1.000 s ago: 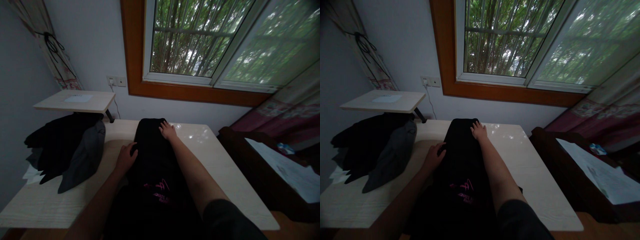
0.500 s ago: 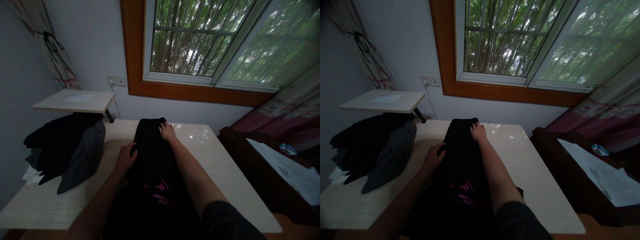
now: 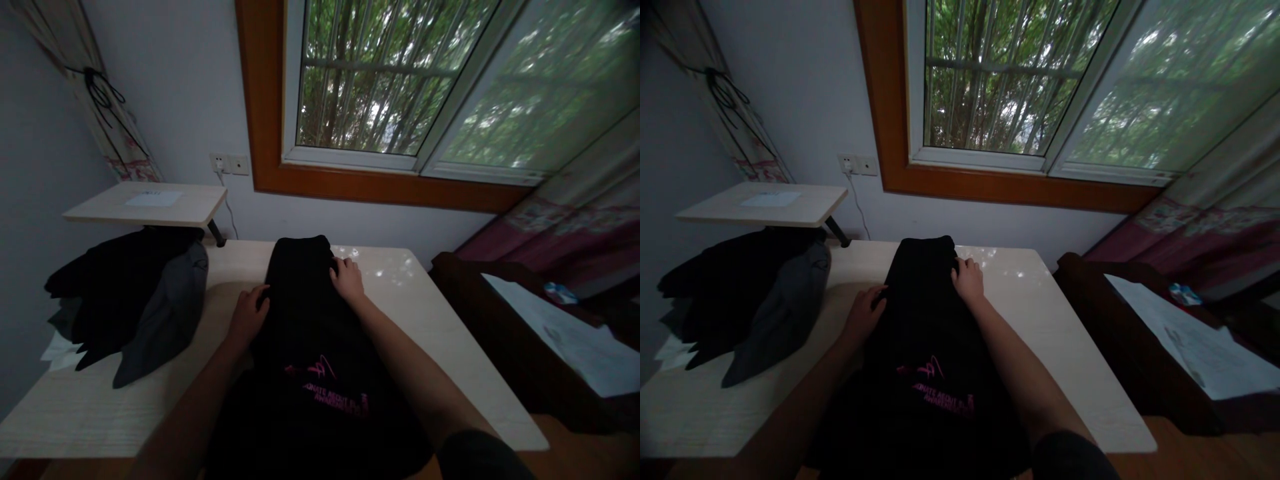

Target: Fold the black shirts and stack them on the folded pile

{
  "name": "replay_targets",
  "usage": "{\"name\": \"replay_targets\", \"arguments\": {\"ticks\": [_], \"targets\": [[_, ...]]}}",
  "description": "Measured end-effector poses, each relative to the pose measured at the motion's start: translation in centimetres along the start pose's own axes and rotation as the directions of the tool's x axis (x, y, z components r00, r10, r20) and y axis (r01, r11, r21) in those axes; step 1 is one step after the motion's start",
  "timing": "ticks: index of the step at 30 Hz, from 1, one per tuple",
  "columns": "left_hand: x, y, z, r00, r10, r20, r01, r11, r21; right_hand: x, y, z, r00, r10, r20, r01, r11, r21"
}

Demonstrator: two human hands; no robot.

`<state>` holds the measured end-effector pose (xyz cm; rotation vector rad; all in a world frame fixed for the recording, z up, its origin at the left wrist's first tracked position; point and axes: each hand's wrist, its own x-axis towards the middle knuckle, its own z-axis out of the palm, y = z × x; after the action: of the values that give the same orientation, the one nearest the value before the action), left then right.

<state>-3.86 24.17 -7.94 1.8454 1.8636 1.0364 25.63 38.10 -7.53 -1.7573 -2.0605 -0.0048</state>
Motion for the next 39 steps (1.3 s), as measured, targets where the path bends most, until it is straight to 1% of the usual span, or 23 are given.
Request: {"name": "replay_targets", "arguments": {"ticks": [2, 5, 8, 10, 11, 13, 15, 16, 18, 20, 22, 26, 29, 31, 35, 37, 39], "targets": [[0.0, 0.0, 0.0, 1.0, 0.006, 0.004, -0.006, 1.0, 0.011, -1.3, 0.8, -0.5, 0.999, -0.017, 0.033, 0.015, 0.998, 0.06], [0.0, 0.1, 0.0, 0.999, 0.046, -0.009, -0.046, 0.998, 0.045, -3.1, 1.9, -1.3, 0.994, -0.078, 0.08, 0.06, 0.977, 0.206], [0.1, 0.3, 0.0, 0.994, 0.079, -0.071, -0.075, 0.996, 0.058, -4.9, 2.7, -2.4, 0.98, -0.153, 0.128, 0.101, 0.934, 0.341], [0.4, 0.4, -0.1, 0.994, 0.038, -0.101, -0.035, 0.999, 0.031, -6.0, 3.0, -3.2, 0.97, -0.189, 0.155, 0.109, 0.903, 0.417], [0.6, 0.4, -0.2, 0.996, -0.005, -0.091, 0.006, 1.0, 0.005, -6.4, 3.1, -3.6, 0.966, -0.198, 0.166, 0.106, 0.888, 0.447], [1.1, 0.3, -0.6, 0.993, -0.114, -0.02, 0.113, 0.993, -0.037, -7.2, 3.1, -4.2, 0.962, -0.201, 0.182, 0.088, 0.867, 0.49], [1.8, 0.2, -1.1, 0.975, -0.205, 0.089, 0.209, 0.977, -0.034, -7.8, 3.0, -4.6, 0.962, -0.198, 0.187, 0.076, 0.856, 0.512], [2.1, 0.1, -1.4, 0.964, -0.227, 0.138, 0.231, 0.973, -0.014, -7.9, 2.9, -4.7, 0.963, -0.194, 0.185, 0.072, 0.851, 0.52], [2.8, 0.0, -1.8, 0.95, -0.238, 0.201, 0.237, 0.971, 0.029, -8.0, 2.7, -4.7, 0.967, -0.185, 0.175, 0.065, 0.843, 0.534], [3.4, 0.0, -1.9, 0.947, -0.233, 0.219, 0.228, 0.972, 0.05, -7.9, 2.7, -4.5, 0.972, -0.166, 0.168, 0.05, 0.839, 0.542], [3.8, -0.1, -1.8, 0.952, -0.237, 0.194, 0.233, 0.972, 0.044, -7.5, 2.7, -4.0, 0.978, -0.134, 0.161, 0.023, 0.834, 0.552], [5.2, -0.3, -1.4, 0.971, -0.219, 0.097, 0.221, 0.975, -0.009, -6.1, 2.8, -2.3, 0.986, -0.022, 0.164, -0.084, 0.786, 0.612], [7.3, -0.5, -1.0, 0.974, -0.226, 0.015, 0.226, 0.974, -0.024, -4.3, 2.4, -1.0, 0.985, 0.043, 0.166, -0.143, 0.736, 0.662], [9.0, -0.8, -0.7, 0.97, -0.24, -0.028, 0.24, 0.971, -0.01, -2.7, 1.8, -0.5, 0.987, 0.062, 0.151, -0.149, 0.722, 0.676], [11.7, -1.3, -0.2, 0.964, -0.255, -0.072, 0.257, 0.966, 0.021, 0.0, 0.6, -0.2, 0.985, 0.073, 0.154, -0.157, 0.739, 0.655], [12.2, -1.5, -0.1, 0.963, -0.259, -0.073, 0.262, 0.964, 0.036, 0.4, 0.3, -0.2, 0.982, 0.076, 0.174, -0.172, 0.742, 0.648], [12.1, -1.7, -0.1, 0.964, -0.259, -0.06, 0.262, 0.964, 0.051, 0.0, 0.3, -0.3, 0.976, 0.07, 0.206, -0.191, 0.736, 0.65]]}}
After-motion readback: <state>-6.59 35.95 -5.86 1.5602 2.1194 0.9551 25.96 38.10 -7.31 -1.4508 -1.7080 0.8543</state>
